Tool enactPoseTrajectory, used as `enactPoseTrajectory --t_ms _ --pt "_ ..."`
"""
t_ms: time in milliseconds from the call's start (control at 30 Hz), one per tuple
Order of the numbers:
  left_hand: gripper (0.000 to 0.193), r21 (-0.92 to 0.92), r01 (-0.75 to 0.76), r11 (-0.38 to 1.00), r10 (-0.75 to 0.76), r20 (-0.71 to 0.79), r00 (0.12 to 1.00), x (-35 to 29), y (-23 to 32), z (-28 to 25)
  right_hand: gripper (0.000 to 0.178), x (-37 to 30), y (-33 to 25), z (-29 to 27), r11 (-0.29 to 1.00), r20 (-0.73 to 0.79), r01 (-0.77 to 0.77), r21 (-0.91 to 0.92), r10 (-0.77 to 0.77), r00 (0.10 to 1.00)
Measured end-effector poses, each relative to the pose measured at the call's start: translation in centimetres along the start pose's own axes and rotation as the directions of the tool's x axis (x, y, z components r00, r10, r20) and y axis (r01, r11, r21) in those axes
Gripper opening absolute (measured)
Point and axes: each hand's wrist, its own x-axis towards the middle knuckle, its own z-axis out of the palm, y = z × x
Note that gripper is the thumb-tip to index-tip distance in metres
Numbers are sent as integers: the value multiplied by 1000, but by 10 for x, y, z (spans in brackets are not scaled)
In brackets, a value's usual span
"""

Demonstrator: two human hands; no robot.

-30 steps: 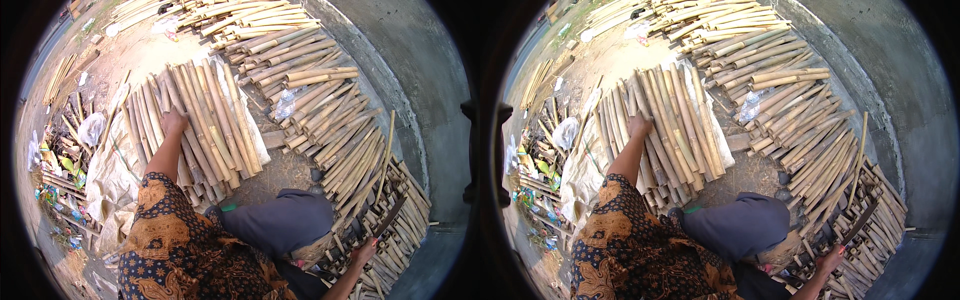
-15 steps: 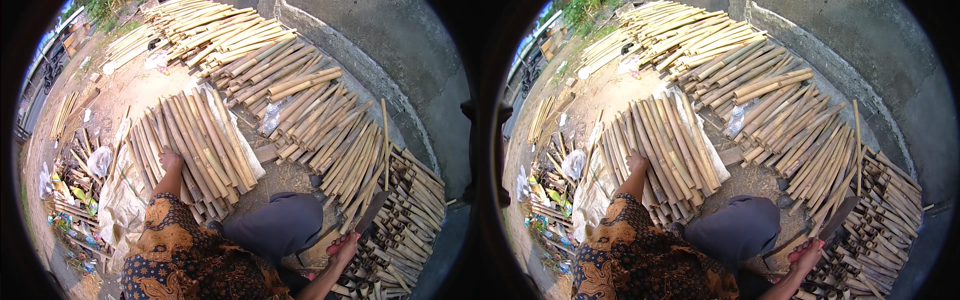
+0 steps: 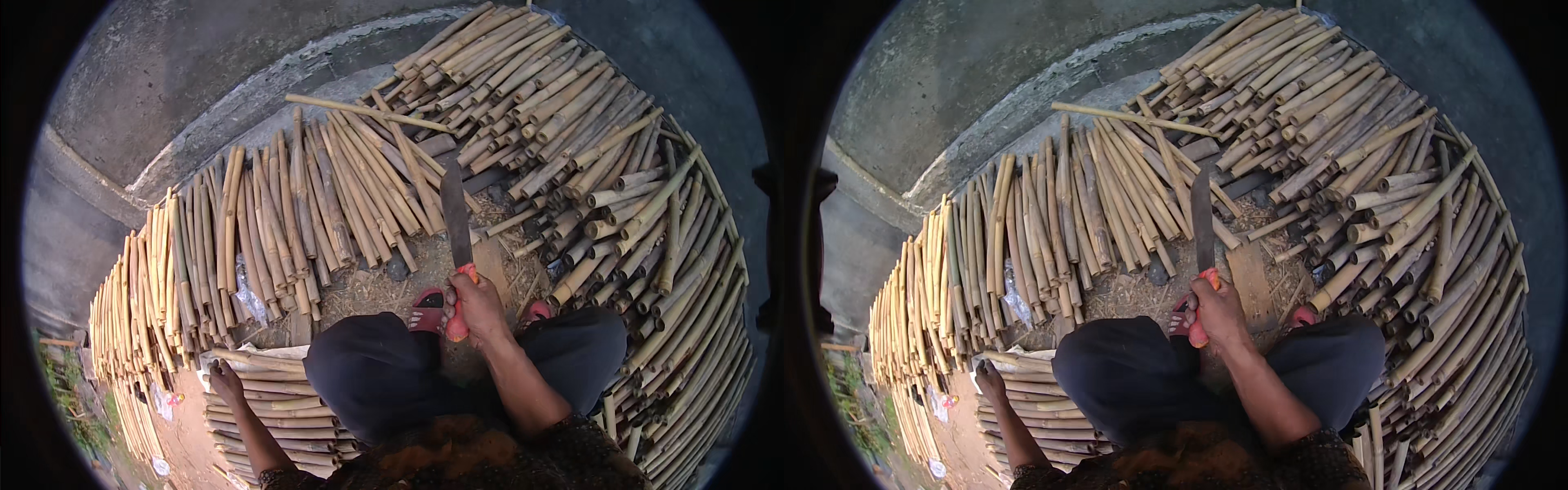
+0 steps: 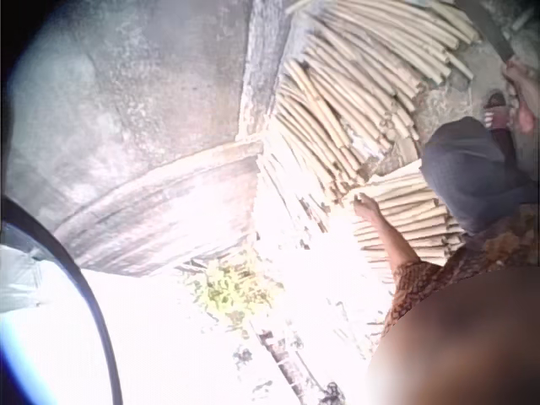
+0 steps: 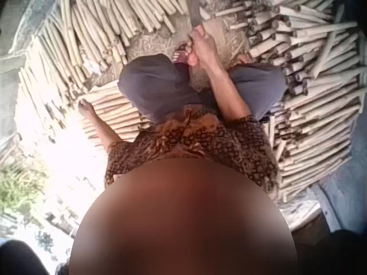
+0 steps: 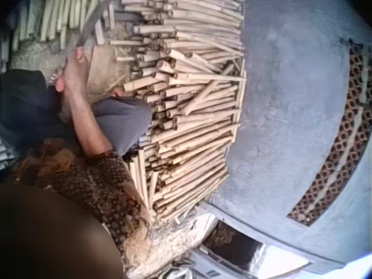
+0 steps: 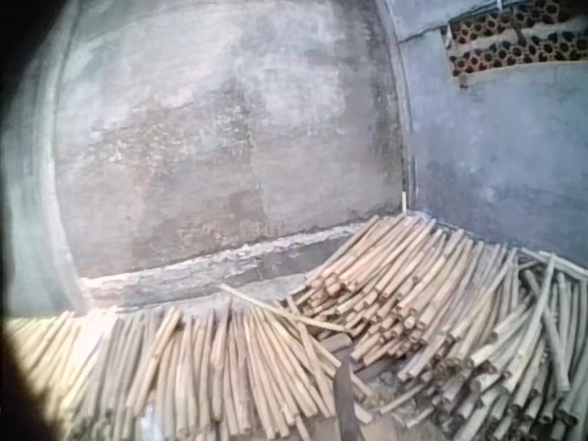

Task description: The person sits cross-legged on the floor and uses a knife to cut bamboo poles into shorter segments. They repeatedly pick up bamboo pieces, cut them, and place the cut pieces into a growing pile on the floor.

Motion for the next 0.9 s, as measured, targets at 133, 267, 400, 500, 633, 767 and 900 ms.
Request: enactPoseTrajectory --t_ms 133,267,400,500,633,767,900 --pt "43 -482 -401 779 526 154 837 32 219 37 19 5 18 -16 991 -10 -62 121 64 998" --pt "39 -602 -666 440 890 194 413 -57 447 60 21 15 37 -35 992 -65 -110 62 114 991" --pt "29 -732 -678 58 989 134 -60 -208 588 74 17 16 57 -51 988 -116 -131 80 140 983" --pt "31 -814 -563 -140 932 83 -352 -316 644 84 33 17 70 -60 979 -124 -196 49 201 972" --pt "36 -871 -352 -343 799 -73 -596 -440 669 99 53 18 73 -69 977 -176 -212 -22 205 963" --pt "42 -853 -188 -487 652 -212 -728 -536 663 109 57 10 61 -75 993 -238 -112 -35 101 966" --pt "52 -757 -85 -647 454 -293 -842 -600 643 118 49 -1 45 -85 983 -227 -152 -103 126 966"
